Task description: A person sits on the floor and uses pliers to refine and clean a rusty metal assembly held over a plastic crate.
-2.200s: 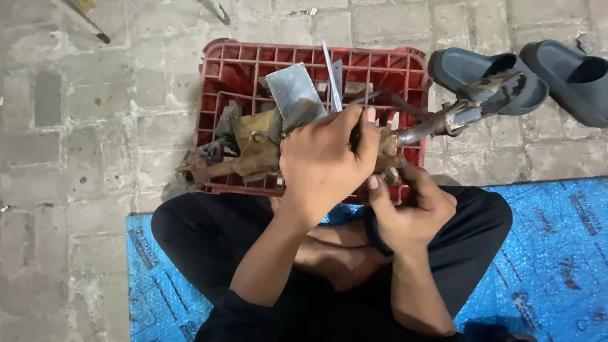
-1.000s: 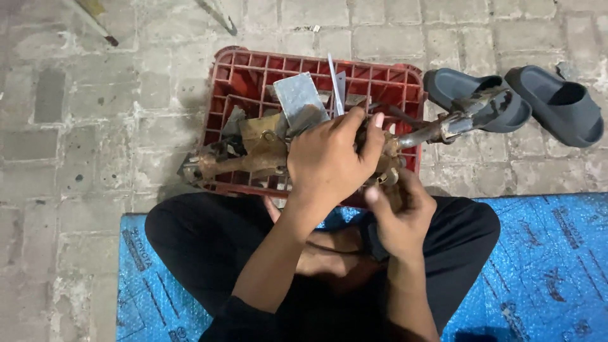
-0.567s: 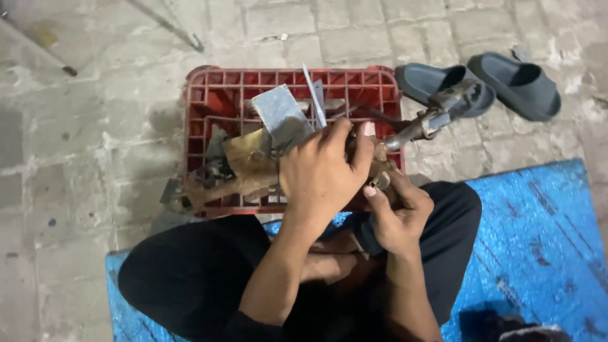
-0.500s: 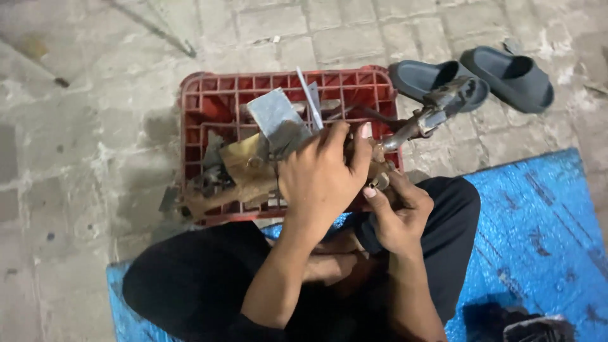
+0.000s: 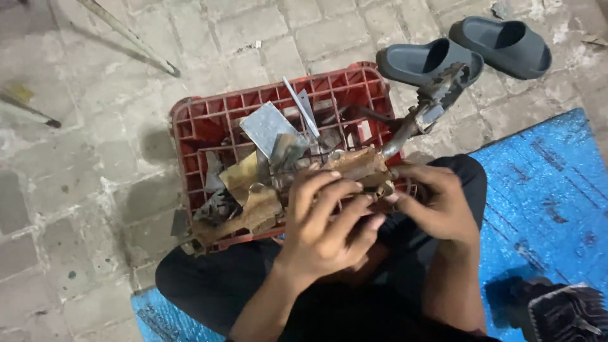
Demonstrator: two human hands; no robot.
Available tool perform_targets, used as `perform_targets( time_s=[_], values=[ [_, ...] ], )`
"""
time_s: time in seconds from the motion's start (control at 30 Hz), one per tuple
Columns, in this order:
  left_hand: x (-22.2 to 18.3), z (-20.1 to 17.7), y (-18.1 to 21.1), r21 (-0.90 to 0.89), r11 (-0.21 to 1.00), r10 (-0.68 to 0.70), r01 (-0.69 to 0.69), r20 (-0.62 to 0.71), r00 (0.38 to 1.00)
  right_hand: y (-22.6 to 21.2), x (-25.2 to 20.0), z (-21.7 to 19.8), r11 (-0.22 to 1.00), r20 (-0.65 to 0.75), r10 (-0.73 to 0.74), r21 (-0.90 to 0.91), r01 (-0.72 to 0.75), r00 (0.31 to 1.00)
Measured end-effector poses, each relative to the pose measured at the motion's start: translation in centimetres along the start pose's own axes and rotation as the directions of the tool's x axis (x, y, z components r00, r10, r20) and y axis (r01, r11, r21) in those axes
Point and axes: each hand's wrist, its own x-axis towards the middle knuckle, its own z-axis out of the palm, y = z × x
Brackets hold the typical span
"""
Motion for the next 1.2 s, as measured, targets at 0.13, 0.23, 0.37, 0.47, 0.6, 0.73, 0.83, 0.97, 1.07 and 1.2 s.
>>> perform_targets(
  time_s=[0.13,0.23,0.37,0.47,0.6,0.73,0.83,0.97,1.07,1.2],
  values=[
    [-0.7,0.2,1.4,0.312,0.949,-0.014,-0.050,0.199,0.980,0.8,0.6,-0.4,0.998,-0.294,-0.057,-0.018,0.054,0.954],
    [-0.9,0.9,1.8,0.397,0.918,-0.108,-0.018,0.292,0.950,1.0,3.8,-1.3,0.979,-0.388,-0.202,-0.110,0.172,0.899],
    [0.3,1.2,2.3,0.576,0.808,-0.078,-0.127,0.318,0.945,1.7,9.1,-0.2,0.866,-0.189,-0.460,-0.309,0.392,0.867],
    [2.3,0.3,3.0,0.635,0.725,-0.082,-0.265,0.462,0.883,0.3,8.3,0.7,0.892,-0.220,-0.335,-0.389,0.233,0.916],
    [1.7,0.2,1.6,0.526,0.779,-0.026,-0.341,0.571,0.820,0.1,8.3,0.6,0.910,-0.254,-0.271,-0.383,0.161,0.928],
    [1.3,0.5,1.1,0.463,0.827,0.035,-0.319,0.525,0.851,0.1,8.5,0.7,0.902,-0.252,-0.278,-0.401,0.161,0.927],
    [1.0,0.5,0.8,0.413,0.852,0.071,-0.322,0.517,0.853,0.2,8.5,0.6,0.900,-0.262,-0.280,-0.405,0.158,0.923],
    [0.0,0.5,0.2,0.346,0.889,0.065,-0.300,0.553,0.831,0.4,8.5,0.6,0.895,-0.253,-0.299,-0.408,0.179,0.920],
    [1.8,-0.3,1.2,0.317,0.913,0.027,-0.257,0.581,0.814,0.4,8.6,0.6,0.891,-0.241,-0.319,-0.405,0.203,0.917],
    [1.5,0.1,2.4,0.282,0.945,-0.009,-0.166,0.531,0.847,0.5,8.3,0.6,0.895,-0.243,-0.315,-0.398,0.202,0.917]
  ],
)
